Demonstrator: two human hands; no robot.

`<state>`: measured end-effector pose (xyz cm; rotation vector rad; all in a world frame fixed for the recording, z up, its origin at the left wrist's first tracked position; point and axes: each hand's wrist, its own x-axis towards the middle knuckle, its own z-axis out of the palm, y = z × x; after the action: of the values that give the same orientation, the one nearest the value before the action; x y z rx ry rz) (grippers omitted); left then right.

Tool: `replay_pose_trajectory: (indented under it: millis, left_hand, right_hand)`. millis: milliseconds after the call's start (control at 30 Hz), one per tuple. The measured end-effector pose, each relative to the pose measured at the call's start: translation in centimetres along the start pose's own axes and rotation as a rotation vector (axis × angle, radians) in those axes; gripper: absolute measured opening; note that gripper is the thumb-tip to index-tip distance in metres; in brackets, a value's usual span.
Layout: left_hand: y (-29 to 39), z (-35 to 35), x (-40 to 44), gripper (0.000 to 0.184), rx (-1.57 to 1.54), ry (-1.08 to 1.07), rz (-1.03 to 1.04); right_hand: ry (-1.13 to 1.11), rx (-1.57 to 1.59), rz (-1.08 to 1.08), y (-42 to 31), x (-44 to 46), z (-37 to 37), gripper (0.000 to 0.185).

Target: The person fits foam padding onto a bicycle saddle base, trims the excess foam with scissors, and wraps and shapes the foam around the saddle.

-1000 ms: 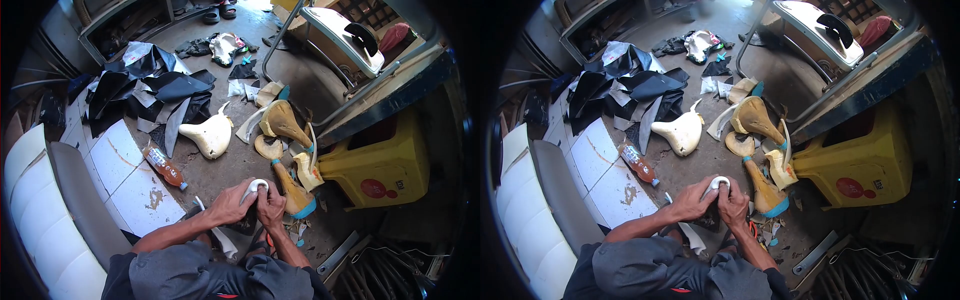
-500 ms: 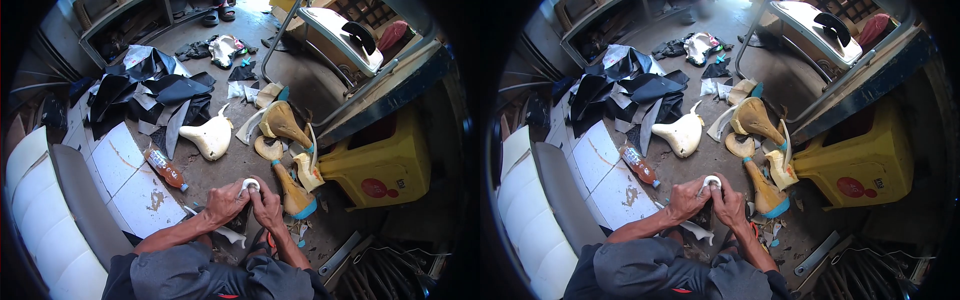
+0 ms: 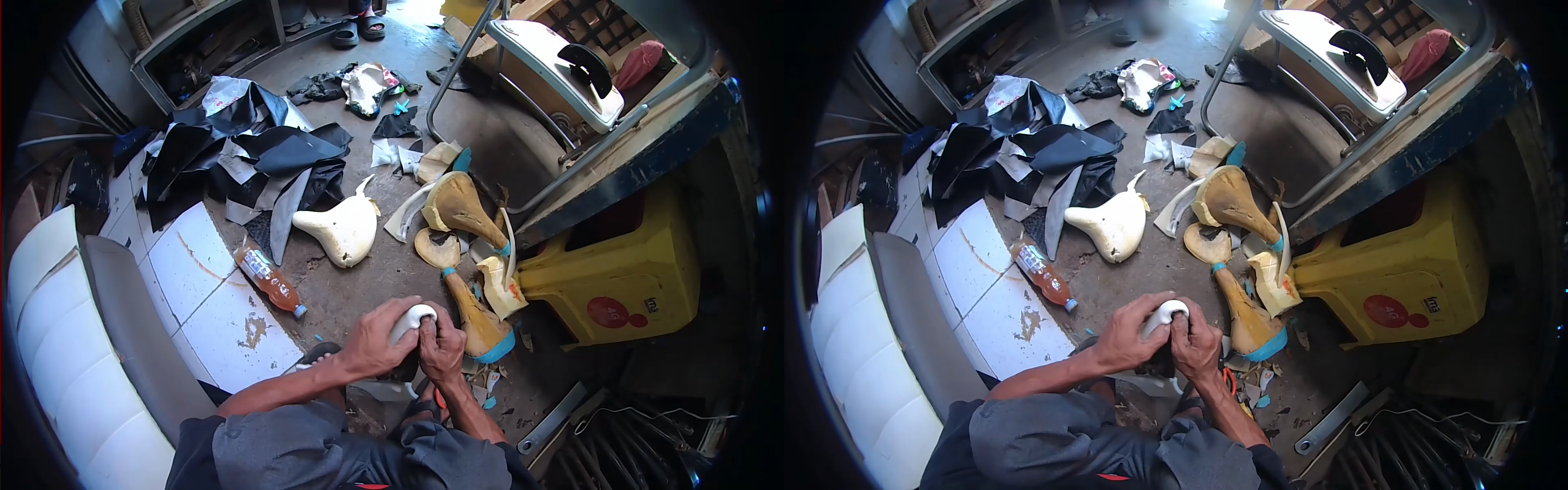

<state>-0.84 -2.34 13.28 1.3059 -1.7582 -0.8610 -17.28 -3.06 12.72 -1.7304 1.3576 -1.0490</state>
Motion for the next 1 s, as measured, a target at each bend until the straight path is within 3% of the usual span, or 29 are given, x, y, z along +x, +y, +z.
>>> replay_pose_trajectory:
  millis: [33, 67, 133, 167, 233, 267, 333, 467, 533, 633, 767, 833, 933, 1000]
  left_hand:
    - [-0.4, -0.1, 0.2, 0.066, -0.240, -0.081, -0.044]
    - [-0.6, 0.0, 0.0, 0.066, -0.242, -0.080, -0.045]
    - [-1.2, 0.2, -0.2, 0.071, -0.887, -0.176, -0.217]
    - [-1.6, 0.1, -0.3, 0.071, -0.885, -0.174, -0.218]
    - [-2.2, -0.2, -0.2, 0.070, -0.443, -0.250, -0.283]
    - [-2.1, -0.2, -0.2, 0.070, -0.442, -0.249, -0.280]
    - [-1.2, -0.9, 0.1, 0.067, -0.259, -0.087, -0.171]
    - [-0.4, -1.9, 0.6, 0.058, -0.165, 0.044, -0.081]
    - [-0.8, -2.1, 0.7, 0.048, -0.187, 0.127, -0.202]
    - [-1.6, -1.8, 0.8, 0.044, -0.116, 0.222, -0.161]
    - [-1.7, -2.1, 1.0, 0.038, -0.139, 0.294, -0.295]
    - [-2.1, -2.4, 1.1, 0.036, -0.176, 0.234, -0.386]
    - [-3.3, -2.1, 1.4, 0.033, -1.040, 0.354, -0.533]
    - [-3.2, -2.9, 1.8, 0.033, -1.209, 0.343, -0.597]
  right_hand:
    - [-0.002, -0.003, -0.002, 0.1, 0.1, -0.2, 0.023]
    - [-0.024, 0.025, 0.016, 0.1, 0.3, -0.4, 0.023]
    - [-0.040, 0.054, 0.030, 0.4, 0.7, -0.5, 0.024]
    - [-0.111, 0.100, -0.001, 0.7, 0.8, -0.5, 0.031]
    - [-0.184, 0.147, -0.032, 0.7, 0.8, -0.4, 0.040]
    - [-0.187, 0.188, 0.030, 0.6, 1.0, -0.4, 0.051]
    - [-0.193, 0.274, 0.150, 0.3, 1.4, -0.3, 0.079]
    - [-0.245, 0.371, 0.310, 0.4, 1.4, -1.7, 0.081]
    - [-0.259, 0.353, 0.327, 1.2, 0.9, -1.3, 0.079]
    - [-0.267, 0.359, 0.374, 1.2, 0.4, -0.6, 0.072]
    - [-0.338, 0.286, 0.323, 1.2, 0.3, 0.0, 0.071]
    - [-0.385, 0.291, 0.289, 1.5, 0.4, 0.3, 0.072]
    - [-0.510, 0.403, 0.399, 1.2, 0.0, 0.1, 0.071]
    - [-0.553, 0.413, 0.376, 1.8, -0.1, -0.2, 0.069]
